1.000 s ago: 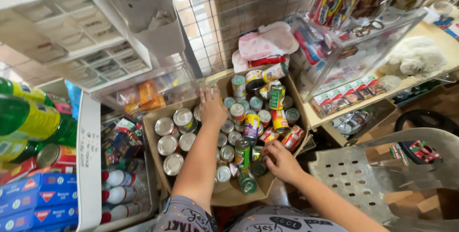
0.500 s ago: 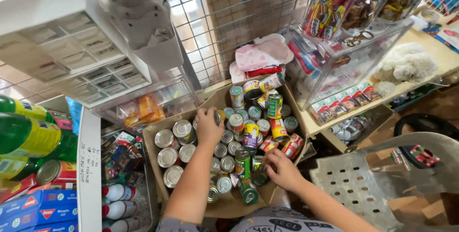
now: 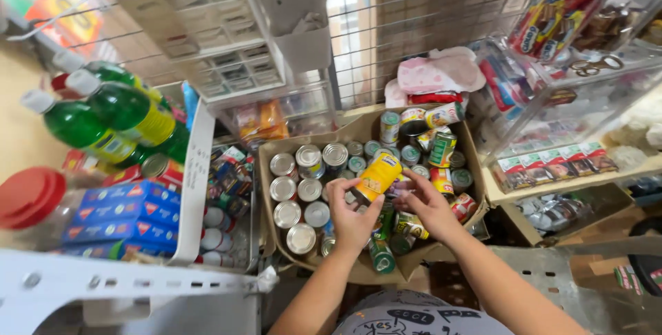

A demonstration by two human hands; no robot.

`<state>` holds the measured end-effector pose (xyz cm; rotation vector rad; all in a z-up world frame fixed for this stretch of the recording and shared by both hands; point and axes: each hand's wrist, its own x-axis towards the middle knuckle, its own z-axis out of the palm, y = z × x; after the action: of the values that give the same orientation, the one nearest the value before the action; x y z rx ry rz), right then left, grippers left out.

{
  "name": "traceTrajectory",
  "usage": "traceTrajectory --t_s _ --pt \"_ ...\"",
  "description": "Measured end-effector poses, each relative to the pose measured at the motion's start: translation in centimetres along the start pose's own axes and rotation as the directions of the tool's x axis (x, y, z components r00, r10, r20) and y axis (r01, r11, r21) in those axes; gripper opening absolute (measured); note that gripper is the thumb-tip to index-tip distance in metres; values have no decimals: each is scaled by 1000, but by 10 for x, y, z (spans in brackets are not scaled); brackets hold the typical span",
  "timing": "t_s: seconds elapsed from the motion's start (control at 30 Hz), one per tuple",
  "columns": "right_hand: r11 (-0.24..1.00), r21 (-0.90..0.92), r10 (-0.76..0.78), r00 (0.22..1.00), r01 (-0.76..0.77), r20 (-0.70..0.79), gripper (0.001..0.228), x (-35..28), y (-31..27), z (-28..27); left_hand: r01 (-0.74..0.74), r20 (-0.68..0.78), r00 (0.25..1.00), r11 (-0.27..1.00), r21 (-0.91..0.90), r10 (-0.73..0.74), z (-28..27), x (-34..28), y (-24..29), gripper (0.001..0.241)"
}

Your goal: The recorder is taking canned goods out of a cardboard box on the floor and organizing them onto metal shelves in a grocery store aisle.

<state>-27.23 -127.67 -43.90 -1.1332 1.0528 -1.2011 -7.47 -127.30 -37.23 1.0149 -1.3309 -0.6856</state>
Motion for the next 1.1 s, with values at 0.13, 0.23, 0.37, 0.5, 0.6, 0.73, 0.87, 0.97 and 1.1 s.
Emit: traceTrajectory --t_s 0.13,0.23,0.37,0.5,0.6,0.73,0.87,0.97,1.1 --pt "998 66 -19 996 13 87 60 -12 -35 13 38 -23 999 993 -109 -41 -7 -29 2 54" --pt "992 122 -31 990 14 135 60 -35 -54 22 144 -29 988 963 -228 -154 -10 -48 19 55" --pt "992 127 -40 980 16 193 58 -63 -72 22 309 -9 938 845 -436 -347 -16 -76 31 55" --pt "981 -95 -147 966 170 212 54 -99 -95 18 430 62 838 586 -687 -542 -21 -108 65 47" --pt "925 -227 -243 935 303 259 51 -120 -112 11 481 149 753 381 -790 -641 -21 -138 75 39" --pt "866 -232 -345 865 443 365 48 -152 -116 0 482 222 697 216 -849 -682 -17 -185 98 33" --pt "984 -47 -140 905 173 401 46 -189 -122 9 380 54 738 348 -857 -673 -10 -231 133 35" --pt "971 151 105 893 -188 437 41 -208 -117 16 238 -146 822 565 -790 -550 -7 -269 142 40" --pt "942 203 121 837 -266 534 30 -225 -92 22 160 -246 884 751 -640 -398 -15 -319 161 45"
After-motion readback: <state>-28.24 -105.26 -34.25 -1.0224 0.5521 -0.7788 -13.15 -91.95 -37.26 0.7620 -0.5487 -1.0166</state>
